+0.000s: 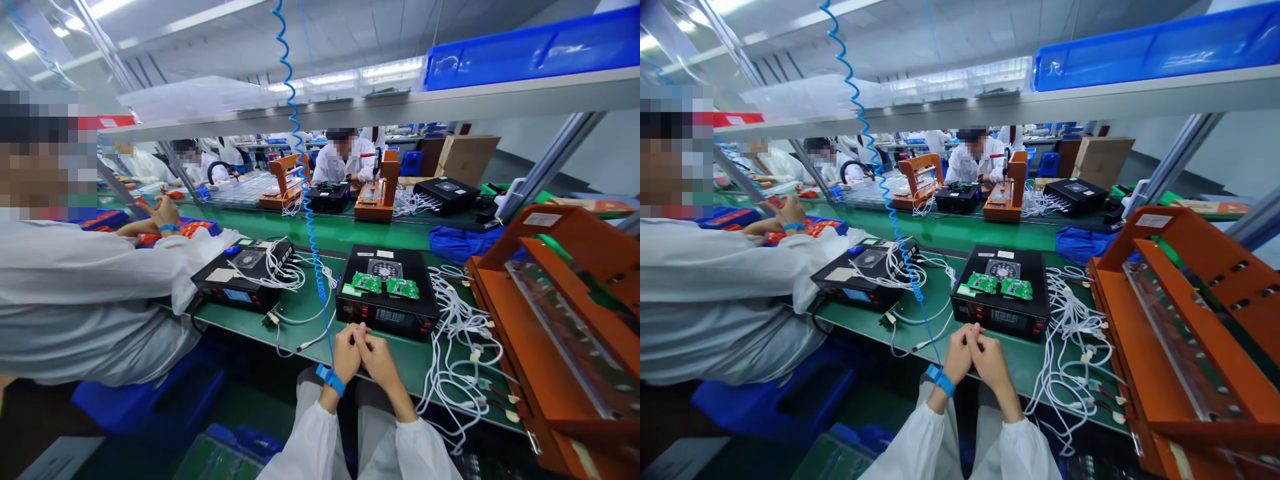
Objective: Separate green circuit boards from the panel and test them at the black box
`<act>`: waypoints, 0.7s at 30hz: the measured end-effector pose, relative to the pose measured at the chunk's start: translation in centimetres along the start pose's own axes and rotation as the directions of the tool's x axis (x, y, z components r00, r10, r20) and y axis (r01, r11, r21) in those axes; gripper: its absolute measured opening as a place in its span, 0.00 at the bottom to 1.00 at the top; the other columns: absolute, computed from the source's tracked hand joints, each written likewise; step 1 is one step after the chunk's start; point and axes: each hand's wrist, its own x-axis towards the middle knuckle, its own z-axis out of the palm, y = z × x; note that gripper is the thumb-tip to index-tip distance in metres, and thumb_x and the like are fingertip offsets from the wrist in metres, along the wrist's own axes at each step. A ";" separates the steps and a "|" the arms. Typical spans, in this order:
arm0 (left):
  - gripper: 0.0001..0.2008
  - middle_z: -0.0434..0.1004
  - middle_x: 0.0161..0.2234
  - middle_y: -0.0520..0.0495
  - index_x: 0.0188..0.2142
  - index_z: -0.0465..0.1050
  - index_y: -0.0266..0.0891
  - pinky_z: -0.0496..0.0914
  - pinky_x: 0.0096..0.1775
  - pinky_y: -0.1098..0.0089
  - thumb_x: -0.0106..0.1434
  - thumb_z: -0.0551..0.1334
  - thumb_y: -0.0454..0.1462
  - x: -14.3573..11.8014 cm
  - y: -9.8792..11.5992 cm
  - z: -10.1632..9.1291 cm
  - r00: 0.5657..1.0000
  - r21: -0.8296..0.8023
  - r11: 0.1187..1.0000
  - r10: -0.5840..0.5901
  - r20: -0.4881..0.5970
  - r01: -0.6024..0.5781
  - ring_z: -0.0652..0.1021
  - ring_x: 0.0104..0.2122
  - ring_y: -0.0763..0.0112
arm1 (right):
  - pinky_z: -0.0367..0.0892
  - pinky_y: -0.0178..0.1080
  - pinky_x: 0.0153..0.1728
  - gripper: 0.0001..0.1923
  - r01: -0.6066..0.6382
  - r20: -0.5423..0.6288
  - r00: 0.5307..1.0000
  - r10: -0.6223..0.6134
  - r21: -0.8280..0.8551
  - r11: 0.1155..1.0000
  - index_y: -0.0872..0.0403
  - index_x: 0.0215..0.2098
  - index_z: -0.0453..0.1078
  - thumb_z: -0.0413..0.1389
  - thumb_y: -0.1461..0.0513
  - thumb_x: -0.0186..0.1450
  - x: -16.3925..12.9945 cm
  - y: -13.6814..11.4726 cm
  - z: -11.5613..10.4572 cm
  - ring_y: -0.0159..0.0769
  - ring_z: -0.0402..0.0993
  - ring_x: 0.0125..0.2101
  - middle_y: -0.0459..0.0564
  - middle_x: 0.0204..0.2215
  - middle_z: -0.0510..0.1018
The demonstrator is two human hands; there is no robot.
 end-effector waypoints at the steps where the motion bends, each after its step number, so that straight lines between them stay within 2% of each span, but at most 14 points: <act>1: 0.21 0.77 0.29 0.47 0.35 0.80 0.36 0.66 0.36 0.69 0.70 0.56 0.49 0.0 0.0 0.0 1.000 0.002 1.000 0.001 -0.002 -0.001 0.75 0.32 0.67 | 0.51 0.32 0.20 0.30 0.001 -0.002 1.000 -0.001 -0.001 1.000 0.57 0.19 0.63 0.49 0.44 0.69 0.0 0.0 0.0 0.28 0.57 0.18 0.45 0.13 0.64; 21: 0.22 0.78 0.30 0.46 0.34 0.80 0.36 0.67 0.35 0.69 0.70 0.56 0.50 -0.1 0.5 0.0 1.000 0.009 1.000 -0.006 -0.005 0.006 0.75 0.31 0.67 | 0.52 0.31 0.21 0.30 0.013 0.000 1.000 -0.013 -0.013 1.000 0.57 0.19 0.65 0.50 0.45 0.70 0.1 0.0 -0.1 0.28 0.58 0.19 0.45 0.14 0.66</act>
